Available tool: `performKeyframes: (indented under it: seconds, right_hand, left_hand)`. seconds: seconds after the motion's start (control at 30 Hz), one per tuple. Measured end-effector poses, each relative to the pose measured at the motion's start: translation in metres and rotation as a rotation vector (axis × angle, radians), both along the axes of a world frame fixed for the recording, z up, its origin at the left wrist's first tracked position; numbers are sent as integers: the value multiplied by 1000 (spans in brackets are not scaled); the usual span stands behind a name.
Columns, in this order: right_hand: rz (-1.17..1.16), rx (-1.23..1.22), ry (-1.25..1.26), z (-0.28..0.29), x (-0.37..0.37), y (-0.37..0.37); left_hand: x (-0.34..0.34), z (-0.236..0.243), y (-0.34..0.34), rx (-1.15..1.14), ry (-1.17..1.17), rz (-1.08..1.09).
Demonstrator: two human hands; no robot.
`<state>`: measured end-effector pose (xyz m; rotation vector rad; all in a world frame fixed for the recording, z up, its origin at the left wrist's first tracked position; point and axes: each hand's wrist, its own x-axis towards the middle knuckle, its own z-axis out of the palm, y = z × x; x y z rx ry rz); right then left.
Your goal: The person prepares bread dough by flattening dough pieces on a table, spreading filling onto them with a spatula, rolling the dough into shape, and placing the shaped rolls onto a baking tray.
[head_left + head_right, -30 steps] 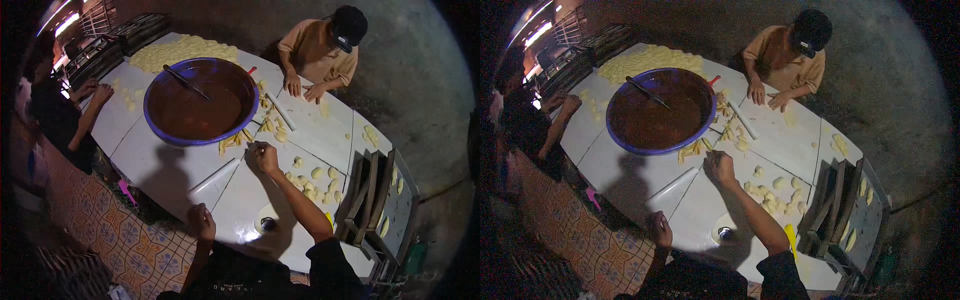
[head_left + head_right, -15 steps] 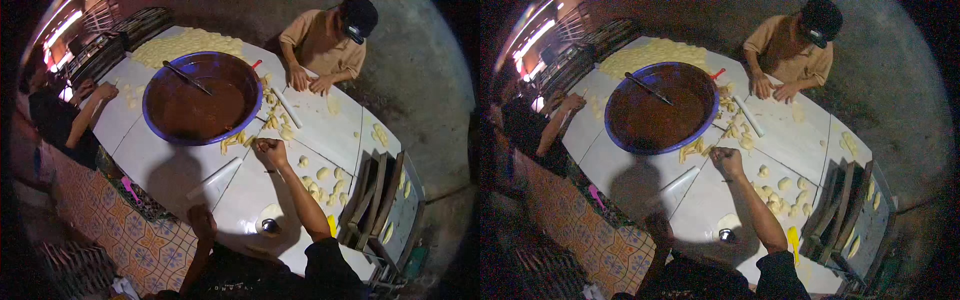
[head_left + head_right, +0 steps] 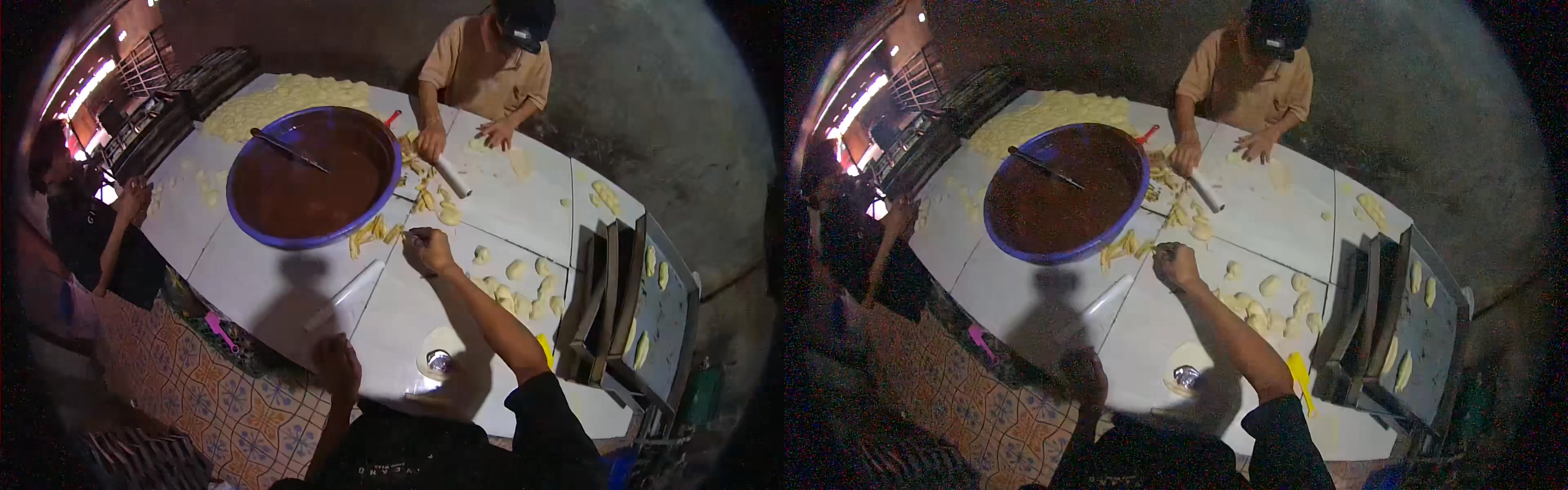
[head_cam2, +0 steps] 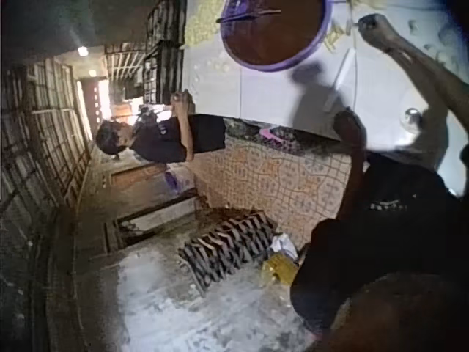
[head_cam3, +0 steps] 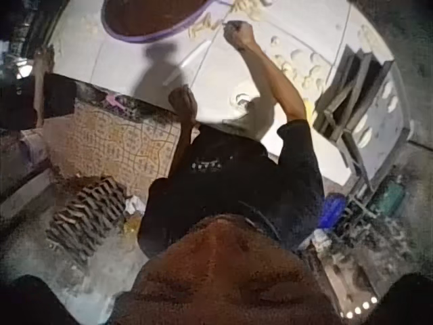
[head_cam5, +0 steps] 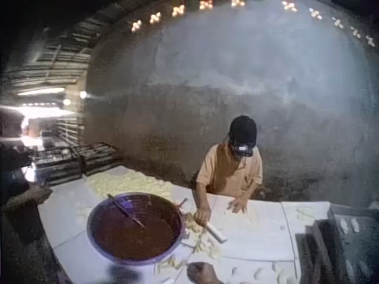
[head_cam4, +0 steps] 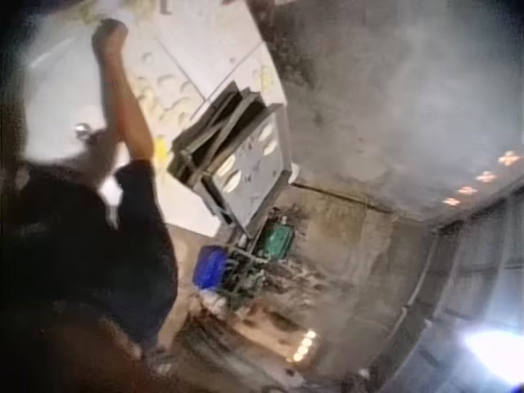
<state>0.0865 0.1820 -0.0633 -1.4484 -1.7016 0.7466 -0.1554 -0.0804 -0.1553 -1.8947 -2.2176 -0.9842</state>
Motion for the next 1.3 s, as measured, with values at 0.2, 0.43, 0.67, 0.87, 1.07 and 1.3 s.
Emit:
performKeyframes:
  seconds: [0.2,0.43,0.67,0.87,1.07,1.3]
  right_hand:
    - [56,387,-285,-37,-22,27]
    - [84,153,-143,-24,-17,1]
    - [235,-299,12,43,67,-96]
    - [378,1,-178,5,84,-201]
    - [356,2,-86,-12,73,-244]
    - [236,-116,165,-16,66,-269]
  left_hand:
    - [5,28,-1,25,25,-4]
    - [-16,-53,-17,77,-251,-41]
    - [-9,-14,13,67,-87,-61]
    - [-7,-16,18,96,80,-166]
    - [69,74,18,70,-174,-574]
    - [95,73,25,-23,-340,-811]
